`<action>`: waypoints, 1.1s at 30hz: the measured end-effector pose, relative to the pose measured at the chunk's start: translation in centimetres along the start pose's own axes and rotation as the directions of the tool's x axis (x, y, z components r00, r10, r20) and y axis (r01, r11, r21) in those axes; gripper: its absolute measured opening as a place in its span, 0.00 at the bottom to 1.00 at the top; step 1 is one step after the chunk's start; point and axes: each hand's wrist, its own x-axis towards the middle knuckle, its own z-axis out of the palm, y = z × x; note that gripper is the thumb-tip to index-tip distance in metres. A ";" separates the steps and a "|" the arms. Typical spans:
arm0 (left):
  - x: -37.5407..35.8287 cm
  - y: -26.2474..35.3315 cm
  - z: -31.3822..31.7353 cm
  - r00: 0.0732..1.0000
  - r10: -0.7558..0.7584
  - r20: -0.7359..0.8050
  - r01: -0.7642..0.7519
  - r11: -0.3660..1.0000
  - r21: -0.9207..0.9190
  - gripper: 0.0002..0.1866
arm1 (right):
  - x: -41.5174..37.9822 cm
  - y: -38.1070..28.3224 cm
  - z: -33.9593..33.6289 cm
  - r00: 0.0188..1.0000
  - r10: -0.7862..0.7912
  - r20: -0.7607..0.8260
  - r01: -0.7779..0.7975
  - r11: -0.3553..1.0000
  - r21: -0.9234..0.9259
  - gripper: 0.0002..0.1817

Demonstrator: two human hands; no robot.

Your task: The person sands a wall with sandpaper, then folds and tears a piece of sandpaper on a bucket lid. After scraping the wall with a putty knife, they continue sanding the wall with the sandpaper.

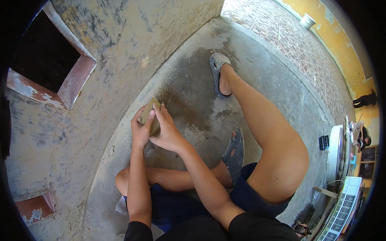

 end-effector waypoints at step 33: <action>1.6 0.0 -1.7 0.972 0.235 -0.004 -0.230 0.957 0.175 0.34 | 8.5 0.6 1.5 0.899 0.316 -0.304 -0.144 0.868 0.475 0.18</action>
